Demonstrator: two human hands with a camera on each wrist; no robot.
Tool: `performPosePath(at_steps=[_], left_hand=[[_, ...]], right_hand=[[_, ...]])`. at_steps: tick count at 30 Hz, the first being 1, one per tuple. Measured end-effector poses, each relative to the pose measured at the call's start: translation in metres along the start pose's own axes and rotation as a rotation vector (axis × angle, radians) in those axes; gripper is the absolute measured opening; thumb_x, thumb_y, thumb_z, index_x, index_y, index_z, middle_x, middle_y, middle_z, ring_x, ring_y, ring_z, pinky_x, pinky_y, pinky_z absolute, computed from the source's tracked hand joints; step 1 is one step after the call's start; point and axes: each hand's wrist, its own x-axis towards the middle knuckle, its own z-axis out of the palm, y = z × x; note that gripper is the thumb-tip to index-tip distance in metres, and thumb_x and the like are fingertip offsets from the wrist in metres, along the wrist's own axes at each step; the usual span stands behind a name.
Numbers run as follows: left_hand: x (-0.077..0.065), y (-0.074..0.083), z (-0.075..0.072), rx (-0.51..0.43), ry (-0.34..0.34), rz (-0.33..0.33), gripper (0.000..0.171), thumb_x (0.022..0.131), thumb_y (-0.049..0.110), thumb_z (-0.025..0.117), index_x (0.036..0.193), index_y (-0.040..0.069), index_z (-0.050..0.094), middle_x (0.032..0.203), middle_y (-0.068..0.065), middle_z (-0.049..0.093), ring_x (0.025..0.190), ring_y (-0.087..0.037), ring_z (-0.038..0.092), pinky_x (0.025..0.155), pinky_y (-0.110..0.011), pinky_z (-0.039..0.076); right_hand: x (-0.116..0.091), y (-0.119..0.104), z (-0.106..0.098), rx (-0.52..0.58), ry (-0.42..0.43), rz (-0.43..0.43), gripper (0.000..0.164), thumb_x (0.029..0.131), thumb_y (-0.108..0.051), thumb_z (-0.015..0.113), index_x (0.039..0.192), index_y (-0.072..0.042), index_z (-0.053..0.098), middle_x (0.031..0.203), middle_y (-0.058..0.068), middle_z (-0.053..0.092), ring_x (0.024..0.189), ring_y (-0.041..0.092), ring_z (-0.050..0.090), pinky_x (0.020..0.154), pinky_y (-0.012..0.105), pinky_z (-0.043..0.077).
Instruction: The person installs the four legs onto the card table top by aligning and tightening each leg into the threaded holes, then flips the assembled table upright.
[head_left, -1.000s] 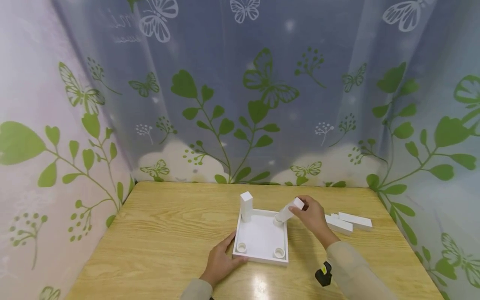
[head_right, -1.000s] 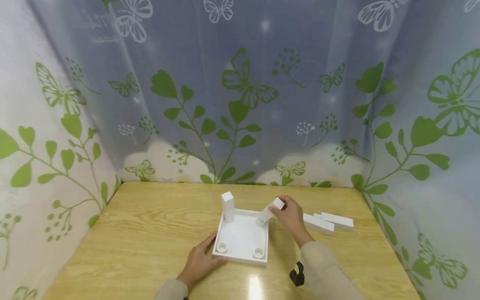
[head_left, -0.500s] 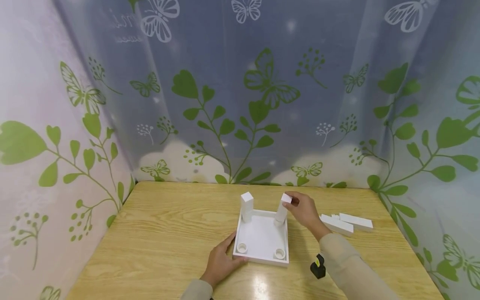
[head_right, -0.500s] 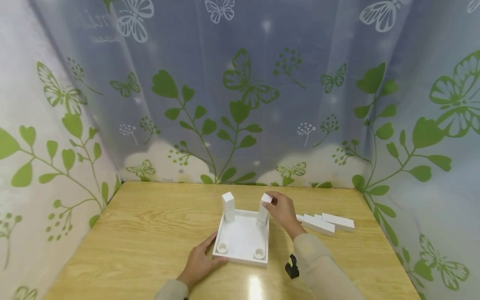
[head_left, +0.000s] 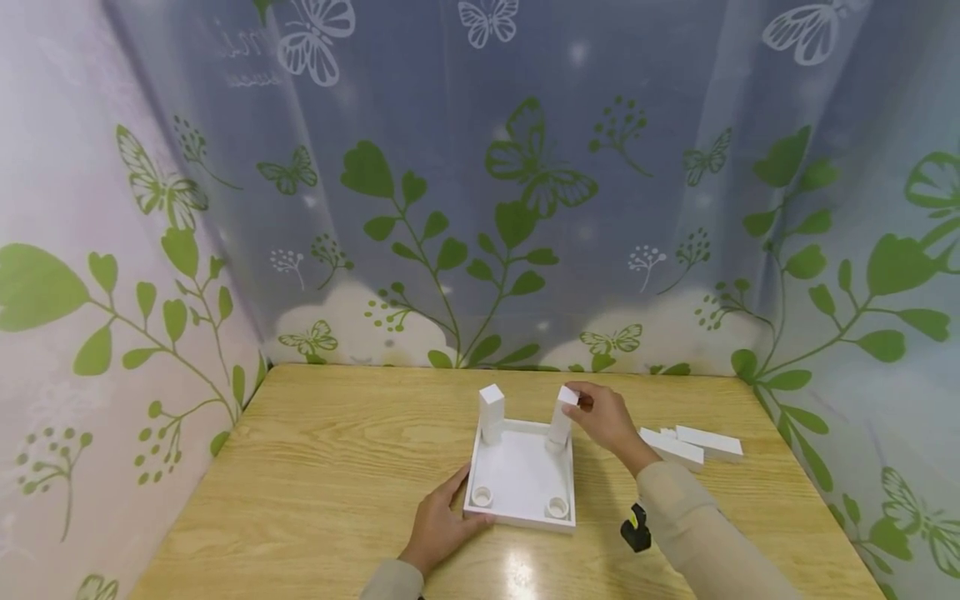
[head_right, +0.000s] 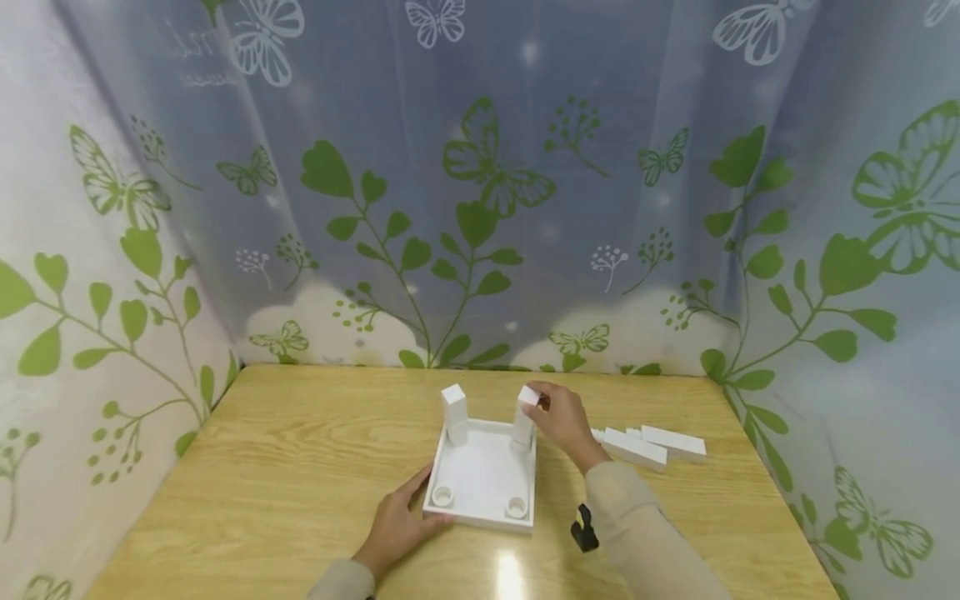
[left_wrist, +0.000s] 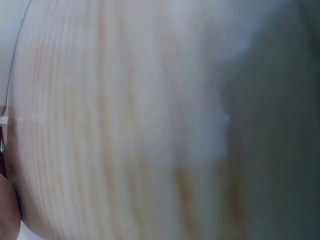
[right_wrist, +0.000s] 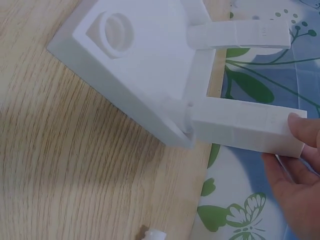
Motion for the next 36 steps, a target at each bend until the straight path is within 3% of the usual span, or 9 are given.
performPosePath(at_steps=[6,17,23,29,32,36], left_hand=[[-0.001,-0.001,0.0,-0.003,0.003,0.013,0.092,0.064,0.051,0.083,0.138,0.009,0.051,0.134,-0.016,0.056,0.122,-0.036,0.054,0.102,-0.048,0.045],[-0.001,-0.002,-0.001,-0.003,-0.006,0.016,0.093,0.065,0.054,0.082,0.139,0.008,0.05,0.134,-0.017,0.056,0.123,-0.035,0.053,0.103,-0.048,0.045],[-0.001,-0.001,0.0,0.0,-0.003,0.014,0.093,0.064,0.053,0.083,0.139,0.009,0.051,0.134,-0.016,0.057,0.123,-0.033,0.053,0.103,-0.047,0.045],[0.0,-0.002,0.001,-0.003,-0.004,0.013,0.093,0.064,0.055,0.082,0.139,0.011,0.05,0.134,-0.015,0.056,0.123,-0.033,0.053,0.103,-0.047,0.045],[0.001,-0.004,0.001,0.001,-0.004,0.015,0.094,0.064,0.057,0.081,0.139,0.011,0.05,0.134,-0.014,0.056,0.123,-0.033,0.053,0.103,-0.047,0.045],[0.001,-0.004,0.001,-0.002,-0.002,0.016,0.093,0.064,0.056,0.081,0.139,0.011,0.05,0.134,-0.014,0.056,0.124,-0.033,0.053,0.103,-0.047,0.045]], right_hand=[[-0.001,0.003,-0.005,0.001,-0.06,-0.08,0.046,0.092,-0.008,0.062,0.135,0.004,0.05,0.125,0.027,0.057,0.109,0.04,0.06,0.092,0.05,0.052],[0.005,0.002,-0.019,-0.011,-0.181,-0.198,0.056,0.089,0.003,0.063,0.141,-0.002,0.044,0.143,0.025,0.043,0.122,0.045,0.049,0.099,0.053,0.046],[0.011,0.001,-0.026,-0.081,-0.253,-0.234,0.047,0.089,0.005,0.062,0.135,0.001,0.052,0.138,0.023,0.05,0.122,0.041,0.05,0.099,0.051,0.047],[0.013,0.001,-0.028,-0.09,-0.263,-0.201,0.042,0.089,0.003,0.062,0.131,0.002,0.056,0.134,0.022,0.054,0.119,0.038,0.054,0.096,0.045,0.05],[0.013,0.001,-0.027,-0.088,-0.238,-0.17,0.04,0.088,-0.003,0.066,0.127,0.002,0.058,0.129,0.022,0.057,0.111,0.037,0.059,0.092,0.044,0.053],[0.012,0.002,-0.024,-0.105,-0.14,-0.103,0.034,0.085,-0.015,0.072,0.115,0.0,0.064,0.109,0.015,0.065,0.095,0.028,0.064,0.081,0.04,0.056]])
